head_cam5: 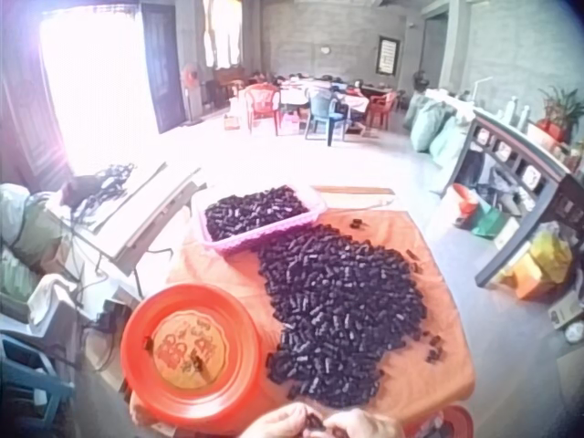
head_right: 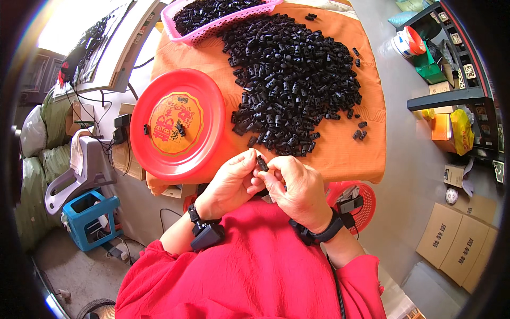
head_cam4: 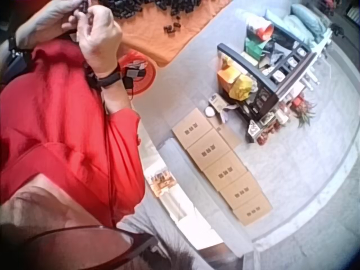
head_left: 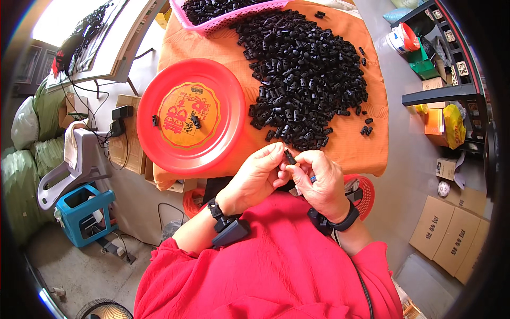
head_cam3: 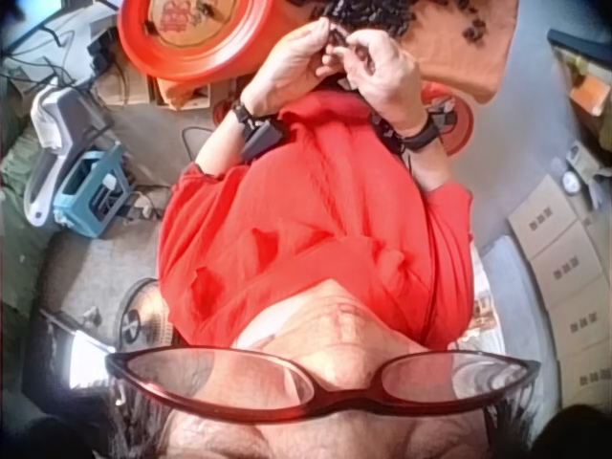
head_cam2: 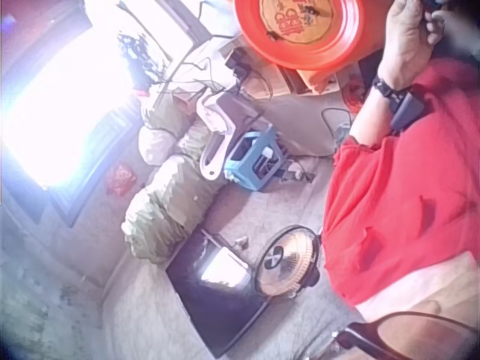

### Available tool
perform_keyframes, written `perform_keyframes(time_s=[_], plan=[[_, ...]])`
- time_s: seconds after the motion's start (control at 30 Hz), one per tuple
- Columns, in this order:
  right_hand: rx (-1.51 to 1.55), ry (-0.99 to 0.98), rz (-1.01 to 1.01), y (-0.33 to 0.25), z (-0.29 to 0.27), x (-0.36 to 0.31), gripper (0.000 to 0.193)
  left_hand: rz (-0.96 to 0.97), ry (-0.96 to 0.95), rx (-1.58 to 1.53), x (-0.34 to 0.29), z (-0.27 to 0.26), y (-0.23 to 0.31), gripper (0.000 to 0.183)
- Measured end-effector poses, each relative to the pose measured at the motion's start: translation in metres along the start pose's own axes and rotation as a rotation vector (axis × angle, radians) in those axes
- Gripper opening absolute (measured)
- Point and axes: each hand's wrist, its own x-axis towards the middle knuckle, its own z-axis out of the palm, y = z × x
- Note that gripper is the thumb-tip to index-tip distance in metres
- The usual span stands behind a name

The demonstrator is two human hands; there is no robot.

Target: Sorting and inspecting small black plastic components on a table.

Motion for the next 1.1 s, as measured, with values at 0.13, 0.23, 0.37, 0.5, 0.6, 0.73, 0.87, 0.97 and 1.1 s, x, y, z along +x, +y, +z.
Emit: perform_keyframes(time_s=[0.13, 0.23, 0.37, 0.5, 0.6, 0.73, 0.87, 0.97, 1.1], plan=[[-0.011, -0.001, -0.008, -0.001, 0.0, 0.0, 0.021, -0.013, 0.028, -0.008, 0.0, -0.001, -0.001, 0.021], [-0.039, -0.007, -0.012, 0.001, 0.001, -0.002, 0.021, -0.006, 0.034, 0.003, 0.001, -0.001, -0.002, 0.021], [-0.06, -0.01, -0.024, 0.002, 0.003, -0.003, 0.021, 0.078, 0.091, 0.068, 0.002, -0.002, -0.009, 0.019], [-0.063, -0.016, -0.024, 0.001, 0.001, -0.003, 0.019, 0.101, 0.103, 0.108, 0.003, 0.0, -0.011, 0.019], [0.016, 0.001, -0.016, 0.001, 0.002, -0.005, 0.015, 0.133, 0.105, 0.098, 0.003, -0.001, -0.012, 0.02], [0.051, 0.01, 0.059, -0.006, 0.0, -0.004, 0.012, 0.175, 0.103, 0.33, 0.001, -0.003, -0.011, 0.02], [0.023, -0.078, 0.115, -0.001, -0.002, -0.004, 0.011, 0.235, 0.171, 0.492, 0.0, -0.002, -0.013, 0.02], [-0.044, -0.067, 0.087, 0.003, 0.001, -0.004, 0.009, 0.195, 0.155, 0.503, 0.0, -0.003, -0.015, 0.023], [0.078, -0.004, 0.176, 0.002, 0.003, -0.001, 0.008, 0.153, 0.096, 0.415, 0.0, -0.007, -0.014, 0.021]])
